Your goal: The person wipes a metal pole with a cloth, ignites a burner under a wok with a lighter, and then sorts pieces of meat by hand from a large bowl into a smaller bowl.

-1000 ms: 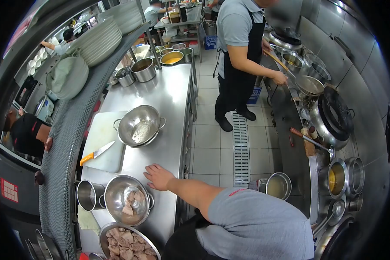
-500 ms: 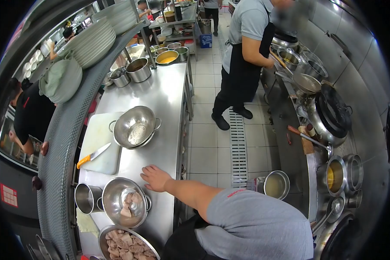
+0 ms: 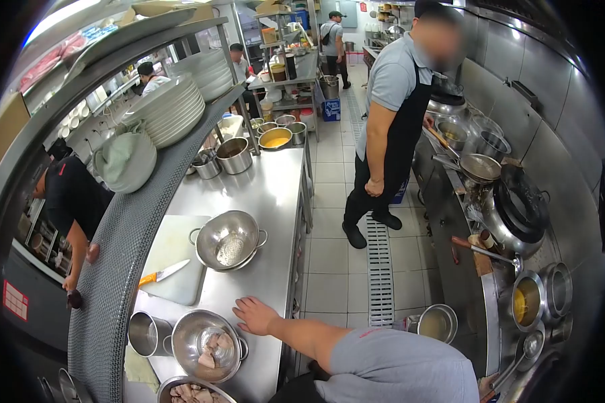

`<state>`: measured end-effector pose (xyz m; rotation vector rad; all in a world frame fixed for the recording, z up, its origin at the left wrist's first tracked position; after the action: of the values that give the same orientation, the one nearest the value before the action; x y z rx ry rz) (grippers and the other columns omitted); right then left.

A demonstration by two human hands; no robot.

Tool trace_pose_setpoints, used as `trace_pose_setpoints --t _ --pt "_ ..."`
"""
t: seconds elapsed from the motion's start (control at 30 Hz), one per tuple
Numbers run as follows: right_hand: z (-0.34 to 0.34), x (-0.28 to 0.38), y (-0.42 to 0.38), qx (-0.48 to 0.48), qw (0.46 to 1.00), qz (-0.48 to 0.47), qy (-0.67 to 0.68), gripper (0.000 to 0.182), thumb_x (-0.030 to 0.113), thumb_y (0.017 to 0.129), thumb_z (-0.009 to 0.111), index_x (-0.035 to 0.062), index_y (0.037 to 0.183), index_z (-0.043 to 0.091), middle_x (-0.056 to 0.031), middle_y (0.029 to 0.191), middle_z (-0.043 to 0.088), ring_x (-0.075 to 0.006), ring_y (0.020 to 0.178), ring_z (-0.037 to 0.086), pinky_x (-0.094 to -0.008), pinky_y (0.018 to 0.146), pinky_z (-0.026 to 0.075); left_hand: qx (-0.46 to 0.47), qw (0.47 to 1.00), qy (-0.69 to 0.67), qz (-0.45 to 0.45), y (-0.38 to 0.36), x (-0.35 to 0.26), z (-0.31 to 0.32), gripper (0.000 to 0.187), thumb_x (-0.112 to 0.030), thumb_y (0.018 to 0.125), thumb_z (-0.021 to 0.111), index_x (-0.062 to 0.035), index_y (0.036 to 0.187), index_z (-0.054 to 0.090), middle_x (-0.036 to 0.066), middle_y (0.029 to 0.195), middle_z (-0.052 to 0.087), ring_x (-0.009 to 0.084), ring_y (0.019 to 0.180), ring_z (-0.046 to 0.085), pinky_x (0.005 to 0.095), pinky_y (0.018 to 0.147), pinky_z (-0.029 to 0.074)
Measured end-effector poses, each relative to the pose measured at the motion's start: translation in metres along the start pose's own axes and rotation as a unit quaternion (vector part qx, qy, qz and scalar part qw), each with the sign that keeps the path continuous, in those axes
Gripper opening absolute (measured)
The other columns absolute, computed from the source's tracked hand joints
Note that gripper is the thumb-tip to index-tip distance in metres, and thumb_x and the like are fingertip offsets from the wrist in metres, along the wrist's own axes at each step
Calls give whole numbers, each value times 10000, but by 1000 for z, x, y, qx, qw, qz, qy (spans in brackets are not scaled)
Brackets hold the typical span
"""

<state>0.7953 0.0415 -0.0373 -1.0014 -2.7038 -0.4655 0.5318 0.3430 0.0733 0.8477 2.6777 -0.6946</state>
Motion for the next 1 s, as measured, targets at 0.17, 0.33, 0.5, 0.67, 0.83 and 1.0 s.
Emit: trace_pose_setpoints --t 0.17,0.33,0.5,0.67,0.83,1.0 --pt "3 -1 0 -10 1000 0 4 537 393 932 532 28 1326 533 -181 1355 489 -316 1287 433 -426 1131 297 4 1000 11 -5 -1 2 -1 154 -93 881 665 7 998 675 58 853 663 156 785 625 299 697 510" --pt "7 -3 1 -31 999 -5 2 533 392 925 544 22 1308 544 -177 1344 495 -314 1270 442 -420 1112 315 8 1000 21 -13 -3 10 0 156 -95 882 666 7 999 674 59 852 663 157 784 625 300 694 510" --pt "2 -3 3 -3 1000 -7 15 522 390 916 560 21 1285 557 -179 1341 497 -318 1260 447 -421 1093 332 7 999 35 -22 -11 35 -3 157 -96 882 666 7 1000 673 60 851 662 157 782 625 300 692 510" --pt "21 -7 6 -11 999 4 34 557 390 908 580 21 1322 536 -224 1382 484 -362 1307 426 -448 1117 323 -37 993 111 6 -46 85 -9 200 -115 888 669 8 1045 657 66 864 664 165 766 621 305 678 509" --pt "10 -5 6 24 999 20 26 537 358 917 590 27 1335 523 -225 1412 455 -369 1324 415 -461 1126 323 -220 944 -189 156 -110 86 3 504 -196 926 664 20 1344 480 148 1181 573 257 1055 562 375 913 460" --pt "21 -30 18 19 993 41 111 434 322 936 571 29 1255 594 -209 1302 546 -361 1267 476 -436 1060 403 -387 906 -167 50 -159 164 35 530 -216 964 613 27 1397 428 183 1311 484 296 1185 488 407 1033 374"
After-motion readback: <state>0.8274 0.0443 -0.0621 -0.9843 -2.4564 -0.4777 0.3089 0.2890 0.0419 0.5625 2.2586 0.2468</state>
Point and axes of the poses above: each hand's wrist, its own y-axis towards the middle knuckle, its own z-axis out of the palm, x = y × z, the point moved 5 cm from there along y, towards the middle knuckle
